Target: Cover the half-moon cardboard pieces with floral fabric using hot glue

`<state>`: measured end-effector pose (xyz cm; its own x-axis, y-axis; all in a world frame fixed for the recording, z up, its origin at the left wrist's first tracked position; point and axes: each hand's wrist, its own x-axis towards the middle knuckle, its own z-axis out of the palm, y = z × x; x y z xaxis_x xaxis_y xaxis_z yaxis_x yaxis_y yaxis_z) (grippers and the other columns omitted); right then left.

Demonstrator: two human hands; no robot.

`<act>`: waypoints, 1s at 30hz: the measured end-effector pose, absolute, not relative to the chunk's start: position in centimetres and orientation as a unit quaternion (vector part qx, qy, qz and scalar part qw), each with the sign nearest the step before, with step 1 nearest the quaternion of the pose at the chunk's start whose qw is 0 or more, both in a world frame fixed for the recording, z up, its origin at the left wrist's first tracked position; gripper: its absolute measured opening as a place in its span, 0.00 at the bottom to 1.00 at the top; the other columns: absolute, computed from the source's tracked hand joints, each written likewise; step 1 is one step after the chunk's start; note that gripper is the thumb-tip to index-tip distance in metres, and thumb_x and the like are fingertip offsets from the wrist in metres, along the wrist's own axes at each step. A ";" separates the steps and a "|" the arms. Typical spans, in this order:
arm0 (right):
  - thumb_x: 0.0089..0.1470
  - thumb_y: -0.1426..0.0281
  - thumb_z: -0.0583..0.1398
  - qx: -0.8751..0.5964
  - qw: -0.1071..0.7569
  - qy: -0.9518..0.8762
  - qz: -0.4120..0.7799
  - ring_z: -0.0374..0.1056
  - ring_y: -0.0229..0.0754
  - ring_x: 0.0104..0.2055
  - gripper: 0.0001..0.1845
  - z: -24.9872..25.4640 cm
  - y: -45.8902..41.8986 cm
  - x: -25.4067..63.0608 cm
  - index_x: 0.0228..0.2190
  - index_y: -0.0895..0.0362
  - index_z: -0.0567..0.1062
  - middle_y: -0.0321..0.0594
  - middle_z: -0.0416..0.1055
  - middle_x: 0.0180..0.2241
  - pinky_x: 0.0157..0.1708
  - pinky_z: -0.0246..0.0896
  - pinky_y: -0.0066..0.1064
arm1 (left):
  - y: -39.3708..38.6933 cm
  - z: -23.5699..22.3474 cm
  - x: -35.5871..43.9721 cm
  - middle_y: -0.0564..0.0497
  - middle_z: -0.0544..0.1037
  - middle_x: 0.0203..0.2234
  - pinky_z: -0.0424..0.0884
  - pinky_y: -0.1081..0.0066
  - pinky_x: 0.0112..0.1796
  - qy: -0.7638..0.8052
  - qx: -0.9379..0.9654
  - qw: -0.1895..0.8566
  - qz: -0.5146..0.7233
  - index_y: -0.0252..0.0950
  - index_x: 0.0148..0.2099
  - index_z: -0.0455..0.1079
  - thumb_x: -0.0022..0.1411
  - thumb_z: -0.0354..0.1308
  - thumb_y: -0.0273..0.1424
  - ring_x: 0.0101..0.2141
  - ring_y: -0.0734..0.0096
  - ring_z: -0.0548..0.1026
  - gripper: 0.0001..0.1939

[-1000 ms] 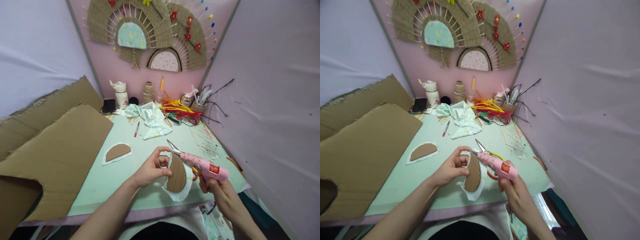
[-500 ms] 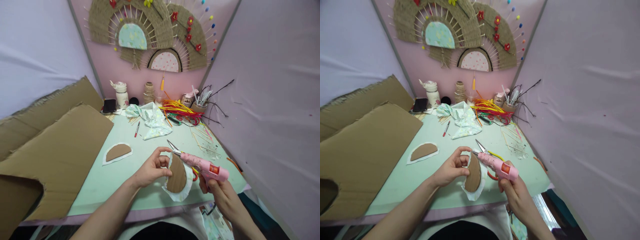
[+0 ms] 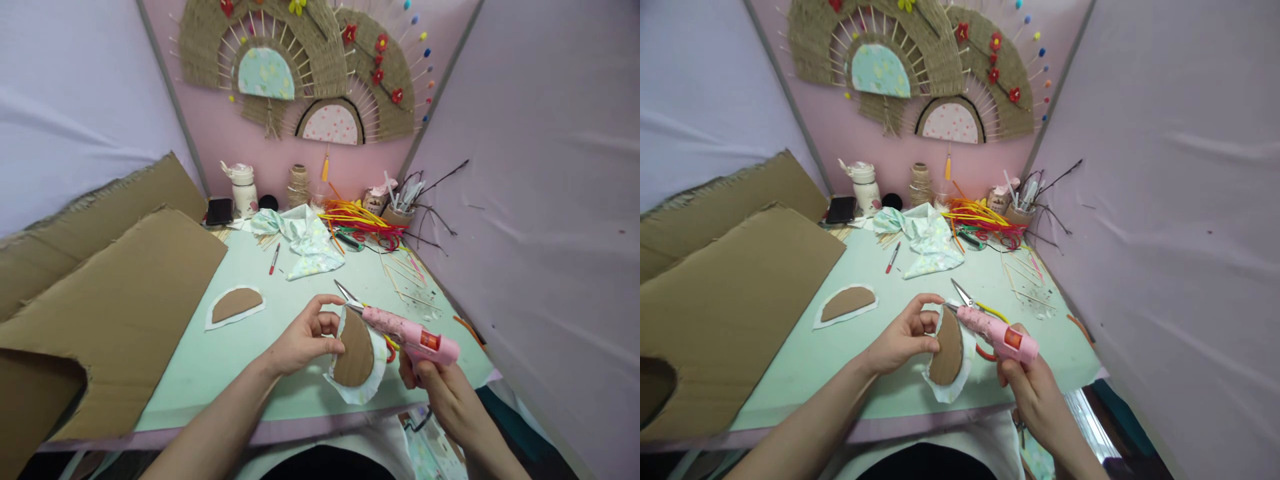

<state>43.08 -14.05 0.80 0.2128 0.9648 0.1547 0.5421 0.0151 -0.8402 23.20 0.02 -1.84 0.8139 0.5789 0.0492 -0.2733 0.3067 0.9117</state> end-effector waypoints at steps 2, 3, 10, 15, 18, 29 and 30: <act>0.60 0.53 0.46 -0.659 0.421 -0.569 0.256 0.56 0.38 0.22 0.25 0.8 -14.1 43.0 0.20 0.55 0.64 0.35 0.60 0.20 0.23 0.55 0.29 | 0.0 -1.9 23.2 0.56 0.70 0.29 0.64 0.73 0.33 0.146 0.528 0.793 0.267 0.42 0.52 0.59 0.48 0.69 0.29 0.30 0.74 0.70 0.31; 0.60 0.53 0.46 -0.661 0.420 -0.565 0.260 0.56 0.38 0.22 0.25 0.7 -14.1 43.0 0.20 0.55 0.64 0.35 0.60 0.20 0.23 0.55 0.30 | 0.0 -1.9 23.2 0.56 0.70 0.29 0.64 0.73 0.33 0.146 0.529 0.792 0.267 0.42 0.52 0.59 0.48 0.69 0.29 0.30 0.75 0.70 0.31; 0.61 0.55 0.45 -0.648 0.422 -0.577 0.263 0.56 0.38 0.23 0.24 0.4 -14.2 43.1 0.21 0.55 0.63 0.35 0.59 0.21 0.23 0.55 0.30 | 0.0 -2.1 23.2 0.56 0.70 0.29 0.65 0.73 0.32 0.138 0.525 0.796 0.268 0.43 0.52 0.59 0.49 0.69 0.29 0.30 0.75 0.70 0.31; 0.62 0.57 0.46 -0.631 0.437 -0.577 0.279 0.55 0.38 0.23 0.20 0.3 -14.3 43.2 0.23 0.54 0.63 0.34 0.58 0.22 0.22 0.56 0.28 | 0.0 -2.0 23.3 0.56 0.70 0.29 0.64 0.73 0.32 0.143 0.522 0.797 0.268 0.43 0.52 0.59 0.48 0.69 0.30 0.30 0.75 0.70 0.31; 0.62 0.56 0.45 -0.630 0.437 -0.580 0.274 0.55 0.37 0.23 0.21 0.3 -14.2 43.3 0.24 0.54 0.62 0.34 0.58 0.22 0.22 0.56 0.28 | 0.0 -2.0 23.3 0.55 0.71 0.29 0.64 0.73 0.33 0.145 0.523 0.796 0.267 0.42 0.52 0.59 0.47 0.69 0.30 0.30 0.74 0.71 0.32; 0.60 0.55 0.46 -0.646 0.436 -0.557 0.288 0.55 0.37 0.22 0.21 0.0 -14.3 43.1 0.23 0.54 0.63 0.34 0.57 0.21 0.20 0.55 0.28 | 0.0 -2.0 23.3 0.55 0.70 0.29 0.65 0.73 0.33 0.141 0.519 0.799 0.268 0.42 0.52 0.59 0.47 0.69 0.29 0.30 0.74 0.71 0.32; 0.60 0.54 0.46 -0.648 0.435 -0.549 0.298 0.55 0.37 0.22 0.22 -0.1 -14.3 43.1 0.23 0.54 0.63 0.34 0.57 0.21 0.19 0.54 0.28 | 0.0 -2.1 23.3 0.55 0.70 0.29 0.65 0.73 0.33 0.141 0.520 0.799 0.267 0.42 0.52 0.59 0.47 0.69 0.29 0.30 0.74 0.71 0.32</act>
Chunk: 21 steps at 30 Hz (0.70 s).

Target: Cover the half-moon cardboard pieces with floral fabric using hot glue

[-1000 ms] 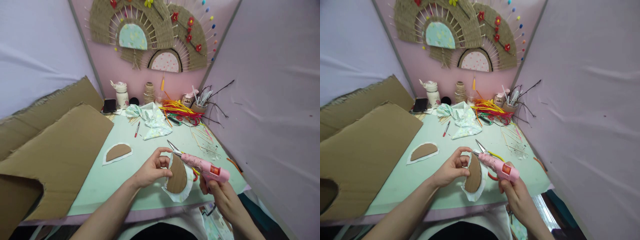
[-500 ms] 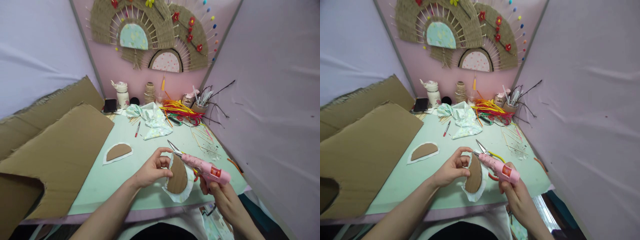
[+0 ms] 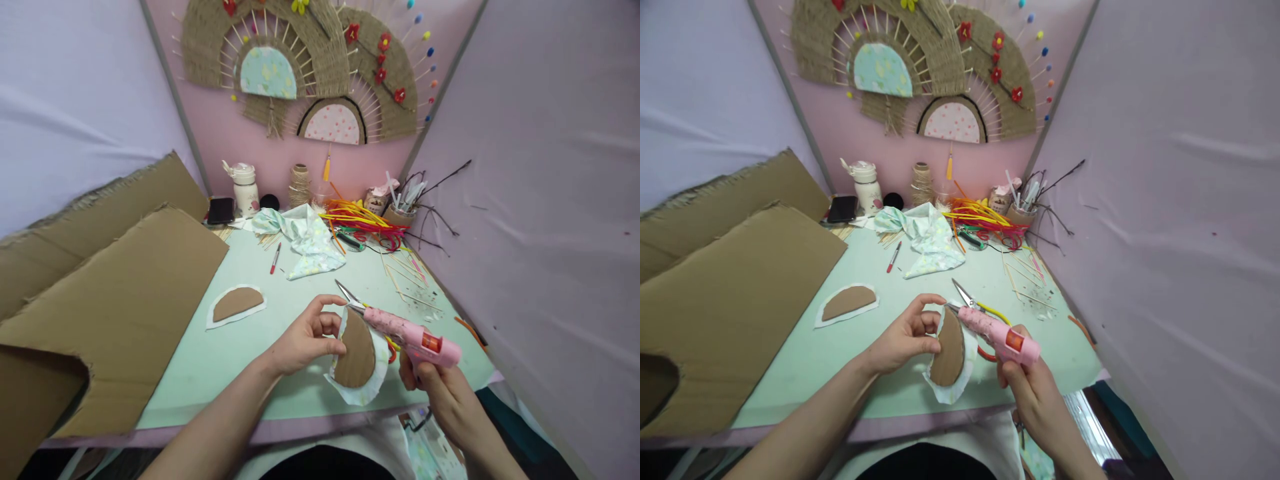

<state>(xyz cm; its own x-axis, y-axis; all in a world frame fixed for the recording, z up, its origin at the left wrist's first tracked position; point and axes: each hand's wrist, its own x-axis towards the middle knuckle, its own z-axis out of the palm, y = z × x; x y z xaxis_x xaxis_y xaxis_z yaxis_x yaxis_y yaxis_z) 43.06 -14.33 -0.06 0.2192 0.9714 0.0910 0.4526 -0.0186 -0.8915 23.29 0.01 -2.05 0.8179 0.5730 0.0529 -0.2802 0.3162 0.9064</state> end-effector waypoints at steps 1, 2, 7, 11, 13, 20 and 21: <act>0.60 0.53 0.47 -0.651 0.434 -0.542 0.308 0.55 0.37 0.22 0.22 -0.1 -14.4 43.1 0.23 0.54 0.63 0.34 0.57 0.21 0.18 0.54 0.28 | 0.0 -2.1 23.3 0.55 0.70 0.29 0.65 0.73 0.33 0.140 0.521 0.798 0.267 0.42 0.52 0.59 0.48 0.69 0.29 0.30 0.74 0.71 0.32; 0.60 0.53 0.47 -0.654 0.432 -0.535 0.316 0.55 0.37 0.22 0.22 -0.2 -14.4 43.0 0.23 0.54 0.63 0.34 0.57 0.21 0.17 0.53 0.27 | 0.0 -2.1 23.3 0.55 0.70 0.29 0.65 0.74 0.33 0.140 0.522 0.798 0.266 0.42 0.52 0.59 0.48 0.69 0.29 0.31 0.75 0.71 0.32; 0.59 0.51 0.46 -0.659 0.427 -0.525 0.329 0.55 0.37 0.22 0.24 -0.1 -14.5 43.0 0.22 0.54 0.62 0.34 0.56 0.21 0.16 0.52 0.27 | 0.0 -2.1 23.2 0.56 0.70 0.29 0.65 0.73 0.32 0.140 0.522 0.799 0.265 0.42 0.52 0.59 0.48 0.69 0.28 0.30 0.75 0.70 0.31; 0.60 0.51 0.46 -0.648 0.444 -0.538 0.306 0.55 0.37 0.22 0.23 -0.2 -14.3 43.1 0.23 0.54 0.62 0.34 0.57 0.22 0.19 0.53 0.28 | -0.1 -1.9 23.2 0.57 0.69 0.28 0.64 0.74 0.32 0.144 0.518 0.800 0.265 0.43 0.52 0.59 0.48 0.69 0.28 0.29 0.76 0.69 0.31; 0.61 0.53 0.45 -0.645 0.452 -0.547 0.283 0.55 0.37 0.23 0.23 -0.3 -14.3 43.1 0.24 0.55 0.63 0.34 0.58 0.23 0.21 0.55 0.28 | -0.1 -1.7 23.2 0.57 0.69 0.28 0.64 0.74 0.31 0.144 0.514 0.803 0.264 0.43 0.51 0.59 0.48 0.69 0.28 0.29 0.76 0.69 0.30; 0.62 0.53 0.43 -0.642 0.488 -0.542 0.236 0.57 0.38 0.25 0.27 -0.3 -13.9 43.2 0.21 0.56 0.63 0.37 0.60 0.23 0.24 0.53 0.29 | 0.1 -1.6 23.1 0.58 0.68 0.26 0.60 0.75 0.31 0.173 0.525 0.787 0.273 0.43 0.52 0.60 0.48 0.69 0.28 0.27 0.78 0.66 0.31; 0.62 0.52 0.43 -0.642 0.494 -0.538 0.234 0.57 0.39 0.25 0.27 -0.2 -13.8 43.2 0.20 0.56 0.63 0.37 0.61 0.22 0.24 0.53 0.29 | 0.2 -1.6 23.0 0.57 0.68 0.27 0.61 0.75 0.32 0.176 0.528 0.784 0.274 0.43 0.52 0.59 0.48 0.68 0.29 0.28 0.78 0.66 0.31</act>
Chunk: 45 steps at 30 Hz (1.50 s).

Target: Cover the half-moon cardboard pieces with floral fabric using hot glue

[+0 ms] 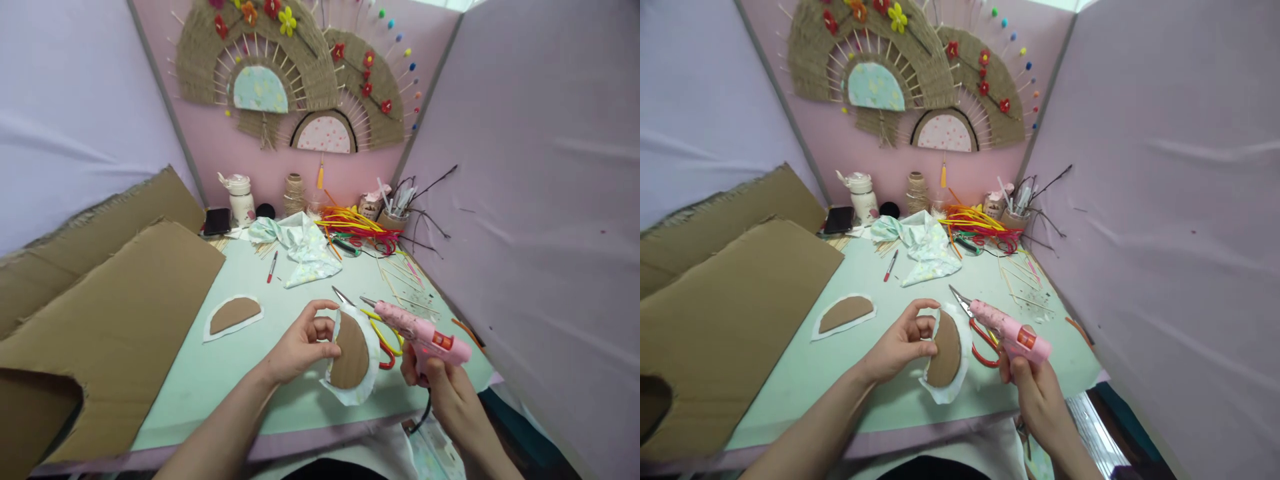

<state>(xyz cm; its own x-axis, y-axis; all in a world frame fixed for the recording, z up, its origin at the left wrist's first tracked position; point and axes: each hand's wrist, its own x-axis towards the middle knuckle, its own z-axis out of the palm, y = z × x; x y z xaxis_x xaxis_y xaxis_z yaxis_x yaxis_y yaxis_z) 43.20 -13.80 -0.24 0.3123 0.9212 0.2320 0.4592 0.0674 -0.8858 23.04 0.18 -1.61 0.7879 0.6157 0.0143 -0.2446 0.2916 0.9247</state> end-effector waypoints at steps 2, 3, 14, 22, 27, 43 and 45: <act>0.61 0.50 0.43 -0.641 0.504 -0.530 0.233 0.57 0.39 0.25 0.29 0.0 -13.6 43.2 0.20 0.56 0.64 0.37 0.61 0.22 0.24 0.53 0.29 | 0.3 -1.7 22.9 0.56 0.69 0.28 0.61 0.73 0.34 0.181 0.536 0.777 0.275 0.43 0.53 0.59 0.50 0.67 0.29 0.30 0.76 0.67 0.30; 0.61 0.49 0.43 -0.640 0.508 -0.528 0.231 0.57 0.39 0.24 0.30 0.0 -13.5 43.3 0.20 0.56 0.64 0.38 0.61 0.21 0.23 0.52 0.29 | 0.4 -1.8 22.9 0.56 0.69 0.29 0.62 0.73 0.35 0.184 0.540 0.774 0.274 0.43 0.54 0.59 0.50 0.67 0.29 0.31 0.76 0.67 0.30; 0.60 0.47 0.43 -0.634 0.544 -0.494 0.240 0.54 0.38 0.23 0.31 -0.5 -13.5 43.4 0.19 0.56 0.65 0.37 0.61 0.20 0.23 0.51 0.30 | 0.4 -1.4 22.5 0.55 0.69 0.32 0.63 0.73 0.33 0.176 0.577 0.776 0.187 0.43 0.50 0.56 0.51 0.65 0.30 0.33 0.73 0.69 0.27; 0.59 0.45 0.43 -0.637 0.550 -0.475 0.258 0.54 0.38 0.23 0.32 -0.5 -13.6 43.5 0.20 0.56 0.66 0.36 0.61 0.20 0.26 0.53 0.30 | 0.4 -1.6 22.4 0.50 0.69 0.38 0.63 0.70 0.39 0.158 0.663 0.716 0.154 0.39 0.51 0.61 0.55 0.63 0.31 0.39 0.70 0.68 0.22; 0.58 0.44 0.44 -0.634 0.561 -0.465 0.260 0.57 0.38 0.23 0.31 -0.9 -13.5 43.7 0.26 0.56 0.69 0.36 0.62 0.20 0.24 0.55 0.29 | 0.4 -1.7 22.4 0.48 0.70 0.40 0.64 0.69 0.39 0.147 0.648 0.729 0.163 0.38 0.50 0.62 0.54 0.64 0.33 0.40 0.68 0.68 0.23; 0.60 0.48 0.45 -0.633 0.568 -0.458 0.259 0.60 0.39 0.22 0.27 -2.9 -13.0 44.1 0.33 0.57 0.69 0.35 0.63 0.19 0.23 0.56 0.29 | -0.4 -1.7 22.5 0.55 0.63 0.31 0.64 0.72 0.34 0.210 0.645 0.708 0.194 0.48 0.62 0.51 0.53 0.63 0.29 0.32 0.74 0.64 0.38; 0.59 0.47 0.45 -0.634 0.572 -0.457 0.250 0.60 0.39 0.22 0.27 -2.8 -12.9 44.0 0.32 0.57 0.69 0.35 0.64 0.19 0.23 0.56 0.29 | -0.4 -1.8 22.6 0.55 0.63 0.32 0.64 0.73 0.33 0.213 0.626 0.724 0.198 0.49 0.63 0.50 0.52 0.64 0.29 0.32 0.74 0.64 0.40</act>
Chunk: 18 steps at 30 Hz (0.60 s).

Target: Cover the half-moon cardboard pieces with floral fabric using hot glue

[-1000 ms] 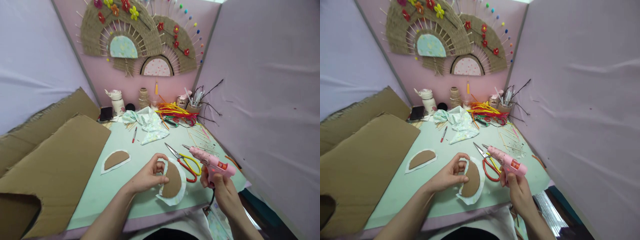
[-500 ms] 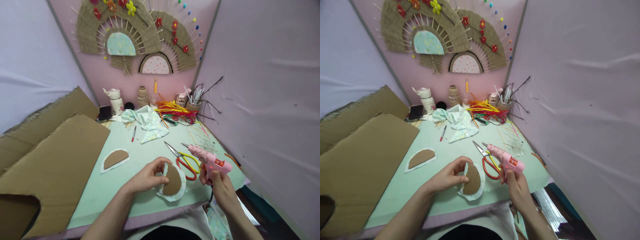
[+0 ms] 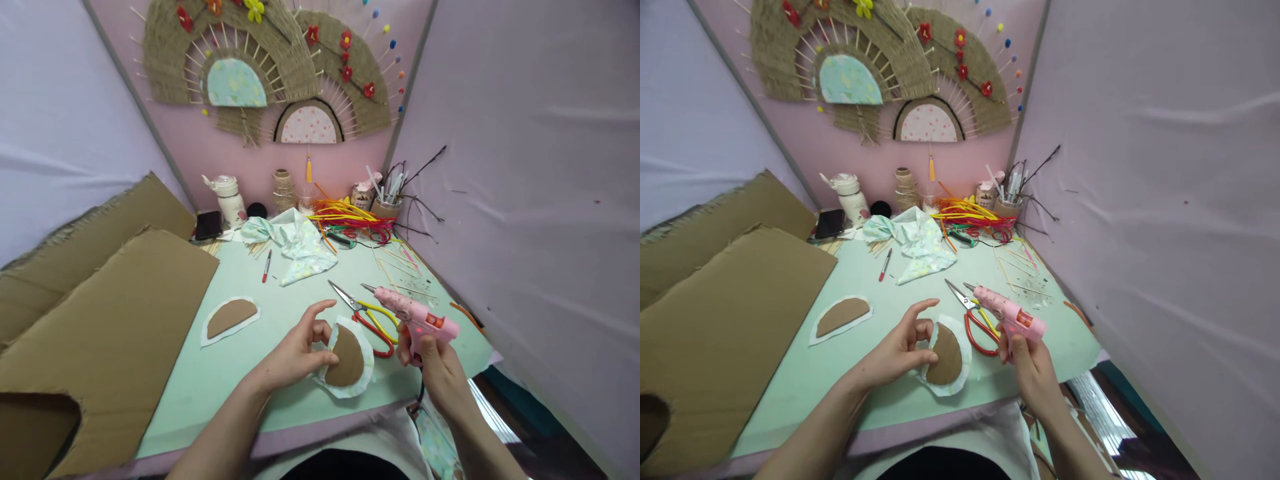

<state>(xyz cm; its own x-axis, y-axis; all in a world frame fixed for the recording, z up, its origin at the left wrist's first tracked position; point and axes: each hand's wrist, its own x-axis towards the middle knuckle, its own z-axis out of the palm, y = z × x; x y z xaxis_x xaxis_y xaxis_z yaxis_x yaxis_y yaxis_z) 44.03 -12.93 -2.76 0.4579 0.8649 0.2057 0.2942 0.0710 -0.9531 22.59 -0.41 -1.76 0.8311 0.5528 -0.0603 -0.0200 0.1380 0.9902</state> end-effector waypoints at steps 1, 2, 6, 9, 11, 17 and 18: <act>0.59 0.47 0.46 -0.636 0.570 -0.456 0.248 0.60 0.39 0.22 0.28 -2.6 -12.9 44.0 0.31 0.57 0.69 0.35 0.64 0.19 0.23 0.56 0.30 | -0.4 -1.8 22.6 0.55 0.63 0.32 0.64 0.73 0.33 0.216 0.620 0.728 0.199 0.49 0.63 0.49 0.52 0.64 0.29 0.32 0.74 0.65 0.40; 0.58 0.46 0.46 -0.639 0.568 -0.455 0.248 0.60 0.39 0.22 0.29 -2.5 -12.9 44.0 0.31 0.57 0.69 0.35 0.64 0.19 0.23 0.56 0.30 | -0.4 -1.7 22.6 0.55 0.64 0.32 0.64 0.73 0.33 0.219 0.618 0.729 0.199 0.48 0.63 0.49 0.52 0.64 0.29 0.33 0.73 0.65 0.41; 0.58 0.45 0.46 -0.655 0.557 -0.446 0.248 0.60 0.39 0.23 0.30 -2.3 -13.0 44.3 0.30 0.58 0.70 0.36 0.64 0.20 0.25 0.57 0.30 | -0.1 -1.2 21.8 0.54 0.67 0.33 0.64 0.71 0.36 0.259 0.635 0.700 0.201 0.46 0.62 0.50 0.53 0.63 0.28 0.35 0.72 0.67 0.38; 0.58 0.46 0.45 -0.656 0.554 -0.449 0.247 0.60 0.39 0.24 0.30 -2.7 -13.1 44.4 0.27 0.57 0.69 0.38 0.65 0.21 0.25 0.56 0.30 | 0.3 -0.6 20.8 0.53 0.69 0.35 0.64 0.72 0.36 0.305 0.657 0.658 0.206 0.46 0.61 0.53 0.55 0.61 0.28 0.36 0.72 0.67 0.34; 0.59 0.46 0.44 -0.657 0.546 -0.456 0.250 0.61 0.40 0.25 0.30 -3.0 -13.0 44.5 0.23 0.56 0.67 0.39 0.66 0.22 0.25 0.56 0.31 | 0.5 -0.1 20.3 0.52 0.69 0.37 0.64 0.73 0.35 0.321 0.661 0.642 0.218 0.46 0.59 0.56 0.56 0.60 0.28 0.35 0.73 0.67 0.30; 0.59 0.52 0.49 -0.753 0.448 -0.478 0.062 0.66 0.48 0.36 0.22 -2.8 -11.5 46.2 0.31 0.56 0.71 0.44 0.65 0.32 0.34 0.61 0.35 | -0.1 0.4 20.7 0.50 0.68 0.39 0.66 0.70 0.40 0.300 0.612 0.663 0.310 0.41 0.50 0.63 0.54 0.62 0.29 0.40 0.70 0.68 0.20; 0.58 0.54 0.51 -0.779 0.401 -0.481 0.018 0.66 0.48 0.36 0.20 -2.9 -11.1 46.9 0.36 0.57 0.71 0.45 0.65 0.34 0.34 0.61 0.36 | -0.4 0.4 21.0 0.50 0.68 0.38 0.66 0.70 0.40 0.297 0.605 0.666 0.320 0.40 0.47 0.64 0.54 0.62 0.29 0.40 0.69 0.68 0.18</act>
